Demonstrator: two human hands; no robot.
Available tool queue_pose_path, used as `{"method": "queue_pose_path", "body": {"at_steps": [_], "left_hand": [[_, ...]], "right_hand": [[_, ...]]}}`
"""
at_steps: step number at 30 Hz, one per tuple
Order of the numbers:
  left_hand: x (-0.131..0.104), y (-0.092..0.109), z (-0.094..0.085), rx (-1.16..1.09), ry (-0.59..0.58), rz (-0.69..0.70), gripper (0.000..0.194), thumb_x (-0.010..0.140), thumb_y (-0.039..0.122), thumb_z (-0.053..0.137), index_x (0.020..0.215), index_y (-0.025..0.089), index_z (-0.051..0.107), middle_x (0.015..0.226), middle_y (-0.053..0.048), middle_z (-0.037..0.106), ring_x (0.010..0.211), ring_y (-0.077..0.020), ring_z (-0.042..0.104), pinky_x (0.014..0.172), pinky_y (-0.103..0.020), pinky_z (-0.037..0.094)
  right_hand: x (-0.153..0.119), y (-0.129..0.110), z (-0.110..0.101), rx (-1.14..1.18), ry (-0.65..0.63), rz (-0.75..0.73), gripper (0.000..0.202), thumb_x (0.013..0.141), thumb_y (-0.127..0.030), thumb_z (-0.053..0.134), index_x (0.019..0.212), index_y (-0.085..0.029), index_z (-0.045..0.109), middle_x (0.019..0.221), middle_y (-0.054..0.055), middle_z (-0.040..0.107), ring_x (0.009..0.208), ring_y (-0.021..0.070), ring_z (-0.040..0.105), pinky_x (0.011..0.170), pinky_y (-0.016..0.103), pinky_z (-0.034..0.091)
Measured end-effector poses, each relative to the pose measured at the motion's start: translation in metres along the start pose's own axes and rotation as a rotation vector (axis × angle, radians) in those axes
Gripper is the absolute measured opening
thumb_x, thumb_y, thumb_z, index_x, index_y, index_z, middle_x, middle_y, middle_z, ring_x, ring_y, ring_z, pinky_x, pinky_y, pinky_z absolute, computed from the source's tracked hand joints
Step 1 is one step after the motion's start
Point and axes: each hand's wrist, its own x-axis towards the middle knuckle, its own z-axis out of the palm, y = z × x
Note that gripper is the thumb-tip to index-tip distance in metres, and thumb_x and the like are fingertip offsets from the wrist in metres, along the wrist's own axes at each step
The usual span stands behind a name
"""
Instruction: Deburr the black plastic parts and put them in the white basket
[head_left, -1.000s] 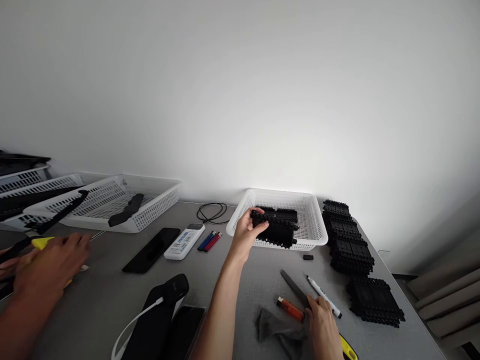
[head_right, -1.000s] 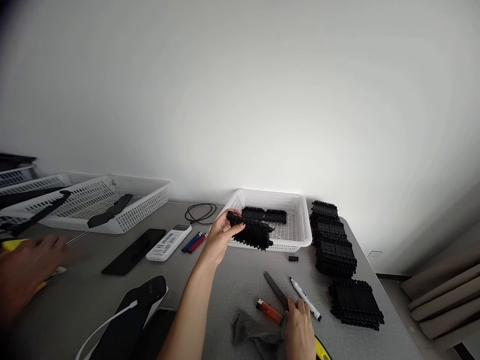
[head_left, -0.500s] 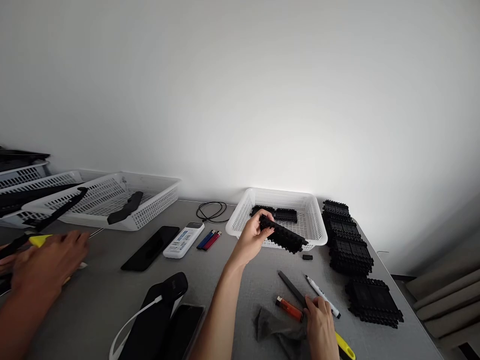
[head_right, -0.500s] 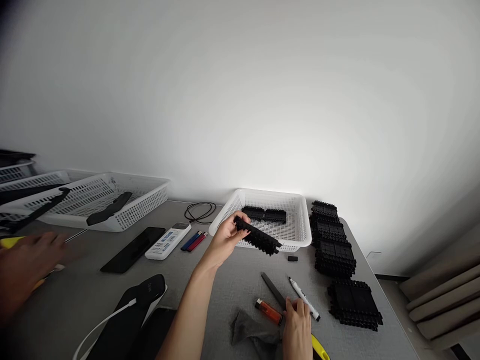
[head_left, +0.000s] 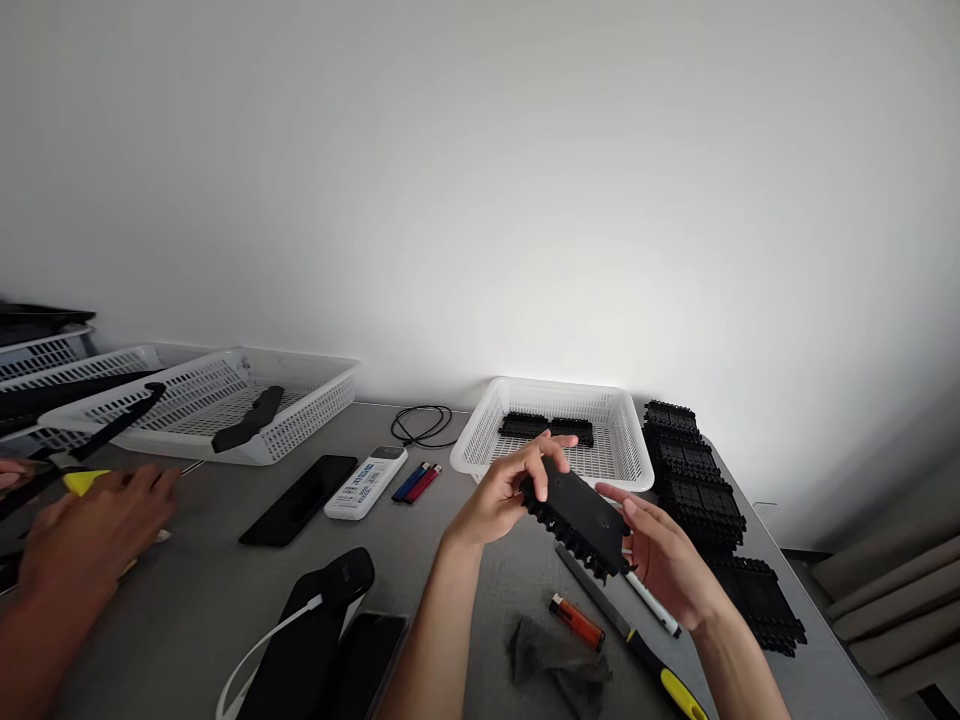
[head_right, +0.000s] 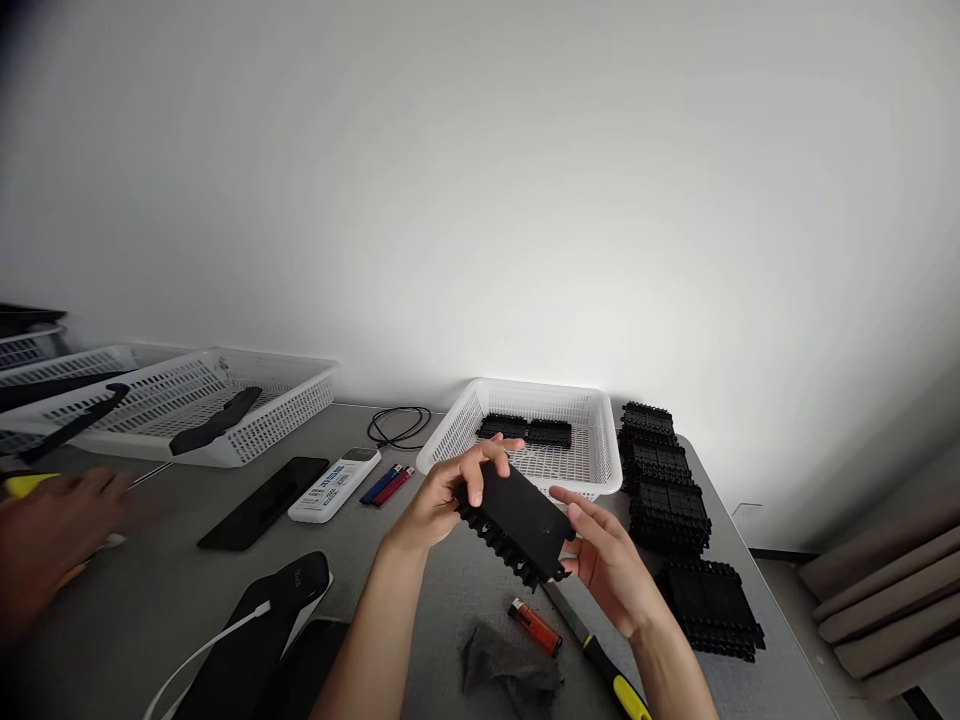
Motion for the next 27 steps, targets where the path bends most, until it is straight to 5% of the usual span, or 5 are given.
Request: {"method": "queue_pose_path", "body": {"at_steps": [5,8,11,19,27], "left_hand": [[0.005,-0.002,0.001,-0.118,0.24,-0.057,0.023,0.081,0.041,0.072,0.096,0.026,0.066,0.134,-0.011,0.058,0.135,-0.031,0.046,0.098,-0.042,0.048],[0.009,-0.007,0.004,-0.215,0.327,-0.167,0.054,0.084,0.041,0.067,0.135,0.031,0.052,0.132,-0.01,0.061,0.119,-0.0263,0.059,0.09,-0.035,0.051],[0.01,-0.012,0.006,-0.266,0.363,-0.276,0.054,0.087,0.04,0.061,0.138,0.025,0.051,0.123,-0.011,0.066,0.107,-0.0253,0.064,0.081,-0.031,0.052],[0.007,0.0,0.017,-0.13,0.155,-0.282,0.061,0.087,0.028,0.061,0.144,0.027,0.041,0.125,-0.012,0.064,0.113,-0.0264,0.062,0.097,-0.038,0.048],[0.0,-0.002,0.02,0.043,0.142,-0.377,0.09,0.086,0.04,0.067,0.154,0.032,0.009,0.111,-0.013,0.066,0.098,-0.0258,0.068,0.088,-0.04,0.054]], "right_hand": [[0.018,-0.013,0.014,-0.05,-0.018,-0.145,0.051,0.071,-0.032,0.084,0.117,-0.02,0.068,0.094,0.005,0.07,0.064,0.0115,0.061,0.051,0.021,0.052],[0.024,-0.011,0.019,-0.065,0.038,-0.225,0.054,0.07,-0.033,0.085,0.119,-0.022,0.067,0.104,0.006,0.069,0.073,0.0134,0.064,0.059,0.024,0.056],[0.031,-0.008,0.02,-0.087,0.102,-0.299,0.051,0.07,-0.036,0.084,0.115,-0.023,0.066,0.108,0.005,0.068,0.075,0.0136,0.063,0.062,0.025,0.055],[0.034,-0.011,0.009,-0.26,0.229,-0.405,0.059,0.068,-0.038,0.084,0.117,-0.021,0.056,0.1,0.005,0.066,0.069,0.0131,0.061,0.057,0.024,0.05],[0.029,0.001,0.009,-0.658,0.244,-0.406,0.054,0.086,-0.044,0.066,0.131,-0.016,0.056,0.093,0.007,0.071,0.066,0.0156,0.061,0.061,0.029,0.053]]}}
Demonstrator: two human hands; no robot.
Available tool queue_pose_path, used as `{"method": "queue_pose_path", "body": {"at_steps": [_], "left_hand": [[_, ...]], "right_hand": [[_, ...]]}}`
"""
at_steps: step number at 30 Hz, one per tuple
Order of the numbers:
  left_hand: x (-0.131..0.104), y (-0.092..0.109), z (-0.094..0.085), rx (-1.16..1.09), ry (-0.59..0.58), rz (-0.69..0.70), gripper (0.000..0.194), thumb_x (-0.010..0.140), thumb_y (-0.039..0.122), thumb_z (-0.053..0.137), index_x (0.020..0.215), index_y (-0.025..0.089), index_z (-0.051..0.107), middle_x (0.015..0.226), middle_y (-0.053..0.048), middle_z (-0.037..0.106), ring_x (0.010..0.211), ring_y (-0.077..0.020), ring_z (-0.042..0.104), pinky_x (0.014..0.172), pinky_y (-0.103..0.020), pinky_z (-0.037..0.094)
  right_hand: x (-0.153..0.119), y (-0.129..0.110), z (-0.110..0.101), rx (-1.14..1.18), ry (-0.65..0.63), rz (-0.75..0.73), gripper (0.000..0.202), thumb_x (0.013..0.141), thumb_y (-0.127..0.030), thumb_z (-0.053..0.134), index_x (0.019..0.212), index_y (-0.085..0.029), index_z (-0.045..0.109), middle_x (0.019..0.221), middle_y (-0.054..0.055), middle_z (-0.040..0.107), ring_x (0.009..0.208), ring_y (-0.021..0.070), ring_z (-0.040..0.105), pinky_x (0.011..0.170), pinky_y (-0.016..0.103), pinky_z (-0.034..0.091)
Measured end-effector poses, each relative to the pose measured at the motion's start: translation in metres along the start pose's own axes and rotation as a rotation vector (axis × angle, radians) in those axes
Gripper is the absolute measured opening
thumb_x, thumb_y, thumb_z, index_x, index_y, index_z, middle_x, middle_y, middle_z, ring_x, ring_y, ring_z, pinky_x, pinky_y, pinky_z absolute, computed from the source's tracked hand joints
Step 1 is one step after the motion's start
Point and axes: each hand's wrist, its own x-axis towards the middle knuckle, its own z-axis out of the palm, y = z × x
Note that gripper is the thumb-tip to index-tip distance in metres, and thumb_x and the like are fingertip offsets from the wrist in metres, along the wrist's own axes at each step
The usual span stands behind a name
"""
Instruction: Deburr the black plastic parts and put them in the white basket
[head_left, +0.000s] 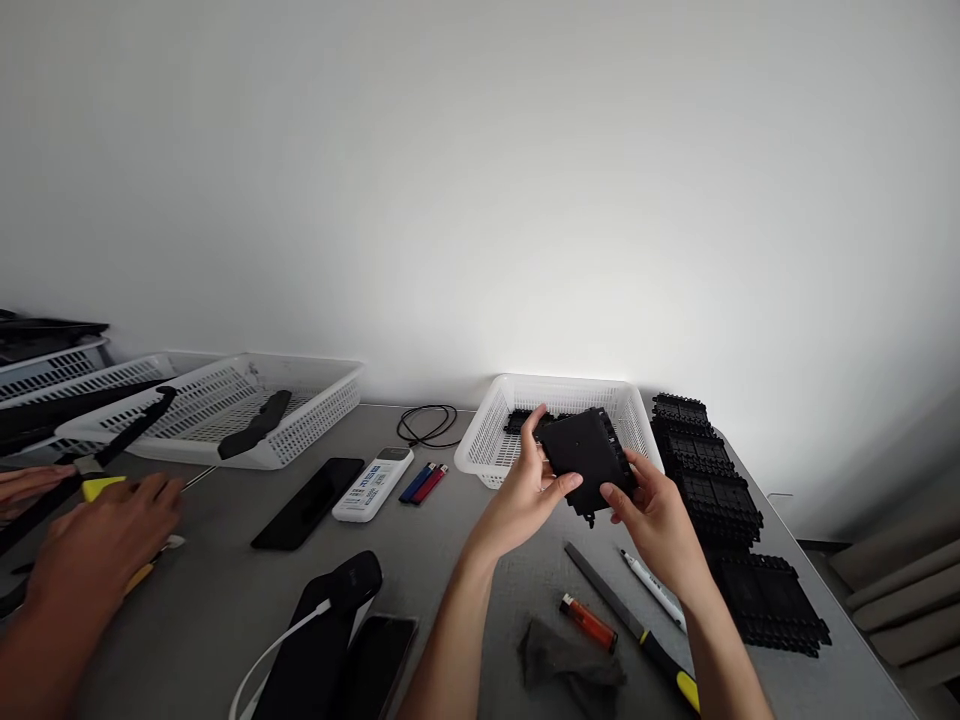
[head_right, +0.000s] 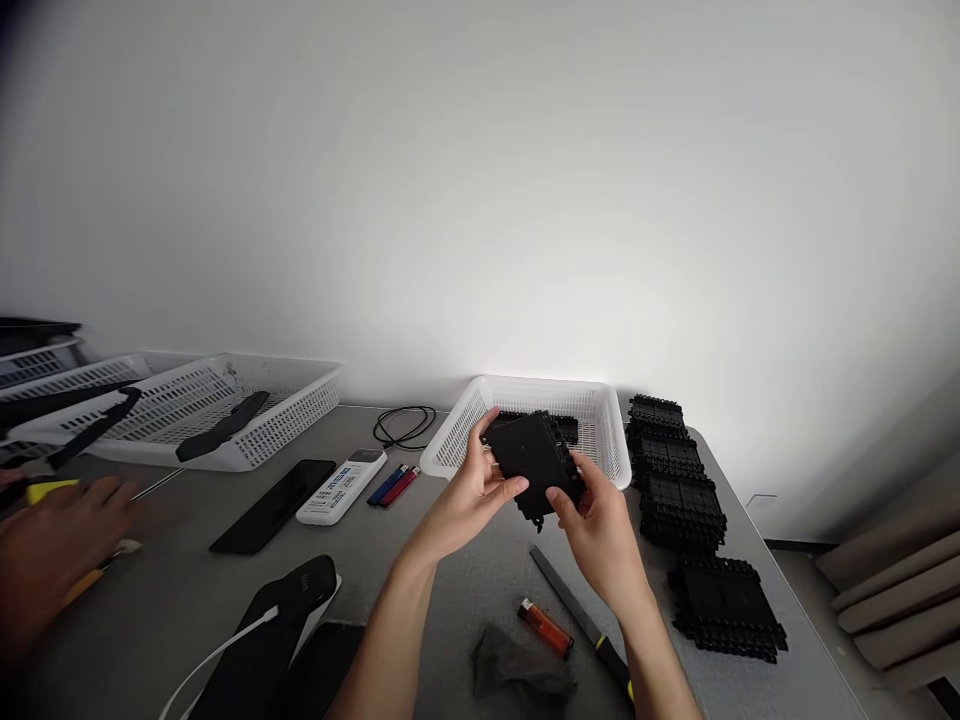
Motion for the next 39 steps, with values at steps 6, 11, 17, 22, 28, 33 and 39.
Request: {"method": "queue_pose_path", "body": {"at_steps": [6,11,17,22,28,33,39], "left_hand": [[0.002,0.001,0.003,0.025,0.028,-0.046,0.081,0.088,0.05,0.061,0.152,0.032,0.015,0.15,-0.015,0.042,0.133,-0.0312,0.047,0.102,-0.042,0.046],[-0.003,-0.002,0.002,0.152,-0.087,-0.068,0.052,0.083,0.062,0.059,0.117,0.022,0.059,0.093,-0.007,0.066,0.095,-0.0265,0.063,0.085,-0.038,0.052],[-0.004,-0.005,0.001,0.216,0.067,-0.041,0.043,0.09,0.06,0.048,0.104,0.023,0.064,0.093,-0.005,0.066,0.091,-0.0232,0.062,0.083,-0.034,0.049],[0.002,0.0,0.003,0.12,0.064,0.089,0.044,0.096,0.052,0.042,0.125,0.024,0.059,0.122,-0.007,0.064,0.125,-0.0233,0.051,0.111,-0.033,0.033],[0.006,-0.01,0.001,0.046,0.287,-0.032,0.044,0.092,0.058,0.049,0.116,0.024,0.064,0.119,-0.007,0.067,0.128,-0.0268,0.05,0.104,-0.035,0.04],[0.008,-0.014,0.001,-0.144,0.339,-0.089,0.048,0.085,0.061,0.059,0.117,0.025,0.065,0.128,-0.008,0.065,0.134,-0.0302,0.046,0.11,-0.039,0.037],[0.005,-0.014,-0.003,-0.541,0.143,-0.247,0.068,0.087,0.067,0.049,0.141,0.026,0.05,0.141,-0.009,0.057,0.142,-0.0304,0.039,0.115,-0.045,0.033]], "right_hand": [[-0.007,-0.009,0.008,-0.113,0.011,-0.188,0.045,0.096,-0.041,0.052,0.135,-0.019,0.059,0.127,0.013,0.066,0.108,0.027,0.066,0.091,0.041,0.055],[-0.01,-0.02,0.02,-0.22,0.005,-0.369,0.034,0.097,-0.027,0.049,0.126,-0.026,0.067,0.124,0.009,0.067,0.114,0.0242,0.063,0.094,0.039,0.054],[-0.011,-0.019,0.021,-0.3,-0.03,-0.384,0.034,0.091,-0.023,0.06,0.124,-0.028,0.068,0.127,0.007,0.065,0.116,0.0232,0.062,0.1,0.04,0.051],[-0.012,-0.023,0.021,-0.27,-0.121,-0.399,0.036,0.097,-0.021,0.049,0.128,-0.031,0.065,0.129,0.005,0.065,0.118,0.0209,0.061,0.1,0.039,0.051],[-0.009,-0.018,0.017,-0.155,0.167,-0.363,0.025,0.094,-0.03,0.057,0.115,-0.025,0.07,0.116,0.009,0.068,0.103,0.0218,0.064,0.087,0.038,0.054],[-0.007,-0.011,0.011,-0.093,0.062,-0.112,0.052,0.092,-0.043,0.059,0.139,-0.022,0.051,0.111,0.011,0.066,0.083,0.0192,0.065,0.069,0.034,0.055],[-0.006,-0.01,0.017,0.034,0.011,-0.07,0.056,0.087,-0.045,0.065,0.135,-0.021,0.053,0.089,0.005,0.066,0.079,0.018,0.065,0.072,0.031,0.053]]}}
